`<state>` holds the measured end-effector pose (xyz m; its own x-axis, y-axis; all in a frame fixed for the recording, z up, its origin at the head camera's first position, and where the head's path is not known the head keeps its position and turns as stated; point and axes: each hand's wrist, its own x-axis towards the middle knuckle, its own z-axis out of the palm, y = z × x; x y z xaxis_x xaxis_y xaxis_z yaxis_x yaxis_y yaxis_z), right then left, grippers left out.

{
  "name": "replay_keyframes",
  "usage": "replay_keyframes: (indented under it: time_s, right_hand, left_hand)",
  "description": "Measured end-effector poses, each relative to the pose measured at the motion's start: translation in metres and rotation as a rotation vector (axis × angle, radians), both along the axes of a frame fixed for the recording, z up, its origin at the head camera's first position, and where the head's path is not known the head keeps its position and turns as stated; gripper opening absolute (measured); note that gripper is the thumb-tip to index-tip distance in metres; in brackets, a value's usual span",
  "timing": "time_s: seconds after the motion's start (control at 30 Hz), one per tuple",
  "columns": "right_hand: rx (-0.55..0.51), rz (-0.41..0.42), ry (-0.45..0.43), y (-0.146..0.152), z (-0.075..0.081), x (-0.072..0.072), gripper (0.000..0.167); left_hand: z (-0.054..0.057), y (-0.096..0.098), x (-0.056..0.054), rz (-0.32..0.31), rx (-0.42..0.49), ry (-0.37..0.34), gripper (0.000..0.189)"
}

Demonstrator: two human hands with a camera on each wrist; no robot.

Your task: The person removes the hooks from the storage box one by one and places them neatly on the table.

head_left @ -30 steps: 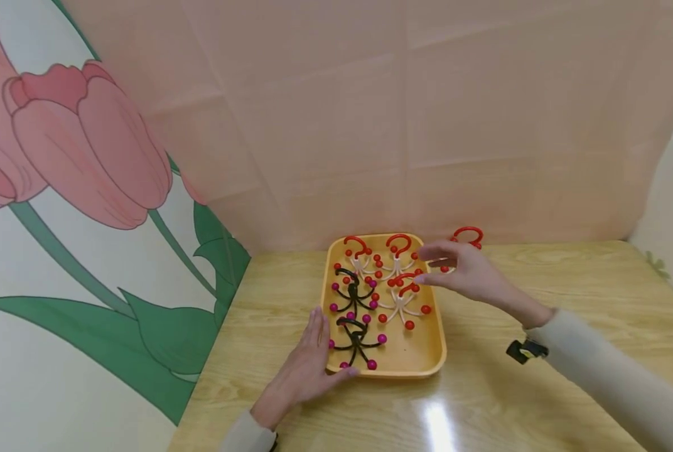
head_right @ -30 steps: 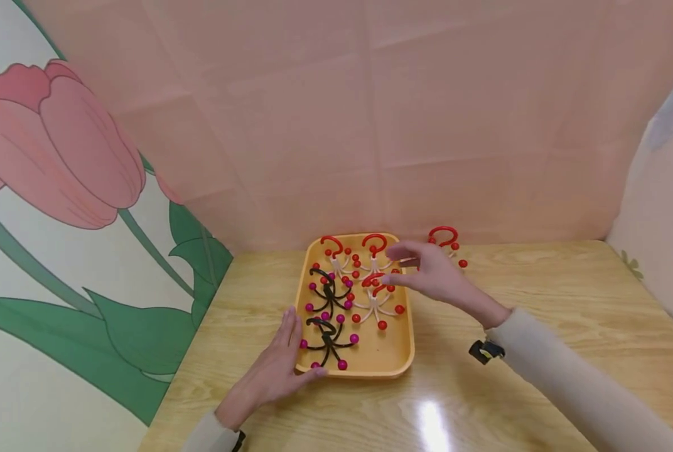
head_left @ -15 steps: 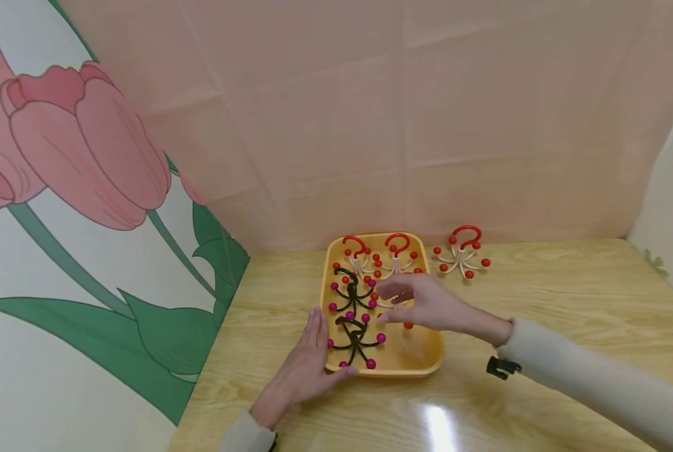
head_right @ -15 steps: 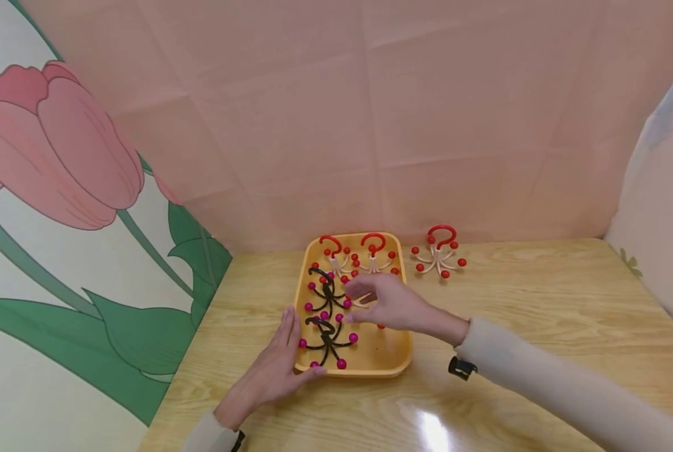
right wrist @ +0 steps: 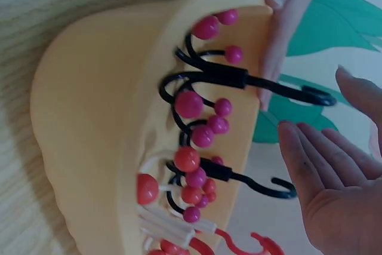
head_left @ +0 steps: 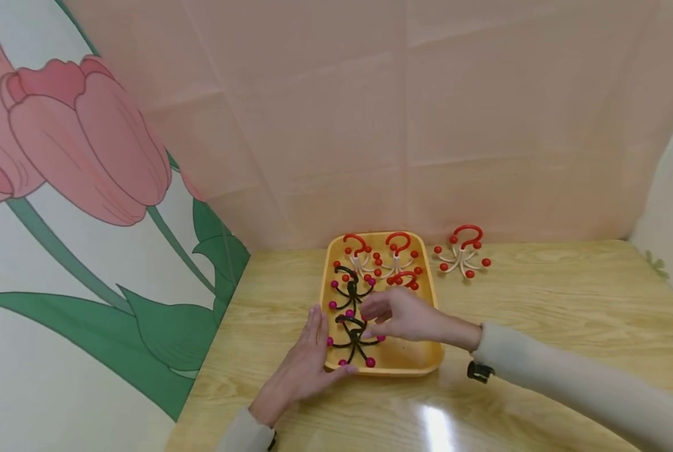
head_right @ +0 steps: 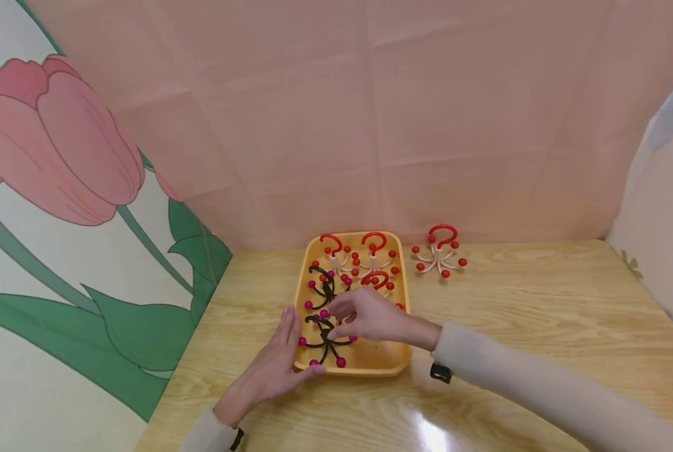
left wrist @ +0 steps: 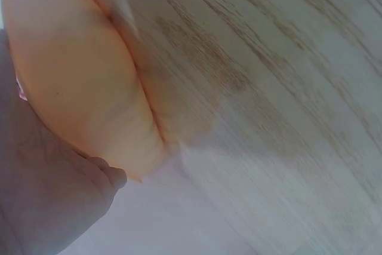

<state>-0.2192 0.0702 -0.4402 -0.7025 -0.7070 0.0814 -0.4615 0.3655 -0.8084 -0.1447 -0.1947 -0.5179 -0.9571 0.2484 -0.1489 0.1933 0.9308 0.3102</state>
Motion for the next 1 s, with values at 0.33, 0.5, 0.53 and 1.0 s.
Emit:
replay_keyframes:
  time_s: [0.33, 0.5, 0.53, 1.0]
  right_hand:
    - [0.070, 0.001, 0.057, -0.017, -0.012, 0.004, 0.036]
    - [0.082, 0.019, 0.092, -0.019, -0.013, 0.004, 0.024]
    - [0.083, 0.019, 0.095, -0.019, -0.013, 0.004, 0.022]
    - [0.071, 0.029, 0.101, -0.019, -0.015, 0.002, 0.019]
  left_hand:
    - [0.001, -0.003, 0.000, -0.010, -0.001, 0.020, 0.126]
    - [-0.001, -0.002, 0.000, -0.015, 0.007, 0.009, 0.124]
    - [-0.001, -0.002, 0.000, -0.014, 0.008, 0.004, 0.124]
    - [0.000, -0.001, -0.001, -0.006, 0.005, -0.010, 0.123]
